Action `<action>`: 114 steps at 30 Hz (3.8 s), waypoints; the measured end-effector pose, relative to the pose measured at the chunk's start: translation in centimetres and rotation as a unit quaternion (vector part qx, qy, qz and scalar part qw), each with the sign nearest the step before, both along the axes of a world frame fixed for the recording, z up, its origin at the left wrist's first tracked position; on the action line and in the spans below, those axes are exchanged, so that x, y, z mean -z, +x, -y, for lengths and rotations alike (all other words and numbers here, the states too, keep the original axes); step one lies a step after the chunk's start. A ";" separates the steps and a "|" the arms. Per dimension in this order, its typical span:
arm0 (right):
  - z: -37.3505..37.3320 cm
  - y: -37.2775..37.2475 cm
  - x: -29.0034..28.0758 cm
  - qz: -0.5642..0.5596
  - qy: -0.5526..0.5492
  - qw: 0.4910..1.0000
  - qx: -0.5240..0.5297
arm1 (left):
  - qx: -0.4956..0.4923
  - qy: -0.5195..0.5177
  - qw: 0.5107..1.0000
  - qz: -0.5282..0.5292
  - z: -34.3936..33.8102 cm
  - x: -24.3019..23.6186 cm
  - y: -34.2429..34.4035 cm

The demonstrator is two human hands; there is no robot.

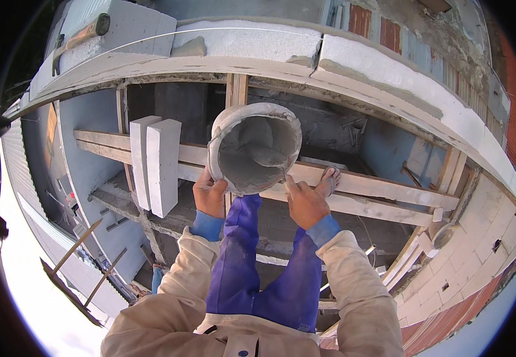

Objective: The person picks up white roof tiles and places them onto a wooden scaffolding structure. They then use a trowel to scoop cement from a bucket and apply it to the tiles, tapping them into place with a hammer.

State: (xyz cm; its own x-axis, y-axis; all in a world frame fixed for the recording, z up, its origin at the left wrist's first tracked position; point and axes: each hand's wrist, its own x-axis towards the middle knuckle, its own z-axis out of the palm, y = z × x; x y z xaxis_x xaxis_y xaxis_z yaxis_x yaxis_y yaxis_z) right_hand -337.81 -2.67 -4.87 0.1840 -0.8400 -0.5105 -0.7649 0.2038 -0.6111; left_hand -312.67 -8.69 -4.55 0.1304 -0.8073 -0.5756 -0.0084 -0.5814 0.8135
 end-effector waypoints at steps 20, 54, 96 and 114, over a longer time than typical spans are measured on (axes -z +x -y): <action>-1.8 -0.4 0.0 0.746 0.413 0.403 0.333 | -0.122 0.079 0.988 -0.059 1.8 1.3 0.3; 19.5 11.8 14.2 0.078 -0.390 0.877 0.269 | -0.282 0.155 0.935 -0.146 -7.3 3.1 11.8; -3.8 -16.6 0.7 0.397 -0.061 0.804 0.439 | -0.075 0.138 0.982 -0.108 -0.9 2.4 -7.0; -3.6 -19.1 6.6 0.011 -0.304 0.792 0.530 | -0.050 0.186 0.975 -0.109 -3.9 2.5 -10.6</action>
State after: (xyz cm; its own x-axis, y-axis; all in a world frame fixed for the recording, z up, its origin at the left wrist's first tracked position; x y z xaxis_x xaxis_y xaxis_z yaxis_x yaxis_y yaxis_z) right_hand -356.95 0.96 -11.43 -0.7856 -0.6174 0.0403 -0.3483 0.3874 -0.8536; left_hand -323.28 -4.83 -7.07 0.0396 -0.5265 -0.8492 0.2122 -0.8261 0.5221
